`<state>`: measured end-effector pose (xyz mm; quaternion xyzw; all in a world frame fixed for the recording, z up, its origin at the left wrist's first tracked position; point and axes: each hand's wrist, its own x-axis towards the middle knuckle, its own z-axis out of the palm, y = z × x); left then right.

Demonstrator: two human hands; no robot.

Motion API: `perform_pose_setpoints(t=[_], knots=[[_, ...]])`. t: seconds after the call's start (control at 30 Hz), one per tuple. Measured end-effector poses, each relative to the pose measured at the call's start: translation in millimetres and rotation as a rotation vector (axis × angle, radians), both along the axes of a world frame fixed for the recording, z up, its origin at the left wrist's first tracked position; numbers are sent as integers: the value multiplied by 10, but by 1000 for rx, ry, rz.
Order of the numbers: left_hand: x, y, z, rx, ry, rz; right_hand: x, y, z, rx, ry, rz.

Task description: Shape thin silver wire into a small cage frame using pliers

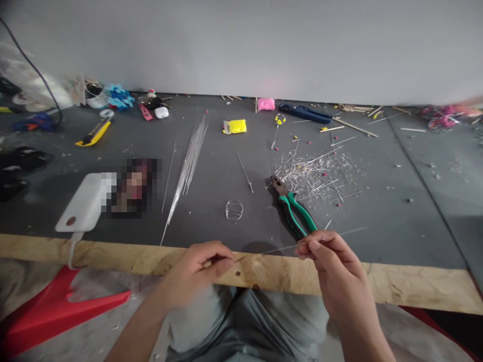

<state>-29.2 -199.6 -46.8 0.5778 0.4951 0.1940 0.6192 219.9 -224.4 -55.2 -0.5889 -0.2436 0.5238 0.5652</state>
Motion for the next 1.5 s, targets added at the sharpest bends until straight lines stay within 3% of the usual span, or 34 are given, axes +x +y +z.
perform_pose_setpoints(t=[0.23,0.33,0.53,0.6,0.77,0.9,1.2,1.33,1.5], knots=[[-51,-34,-171,-128,-342,468,-2,-8,-64,0,-12,21],[-30,-48,-205,-160,-475,609,52,33,-106,-18,-192,71],[-104,-28,-214,-128,-455,699,314,323,-344,3,-932,329],[-131,-20,-217,-111,-431,715,395,410,-472,-8,-1070,472],[-162,-10,-225,-77,-419,764,528,498,-679,-19,-1304,576],[-194,-8,-249,-72,-428,820,550,534,-575,-6,-1314,624],[-294,-30,-256,-50,-422,853,437,853,-137,-201,-1359,805],[-330,-85,-251,-46,-421,873,421,1021,-102,-329,-1039,707],[-371,-137,-241,-40,-429,903,454,942,-43,-342,-680,734]])
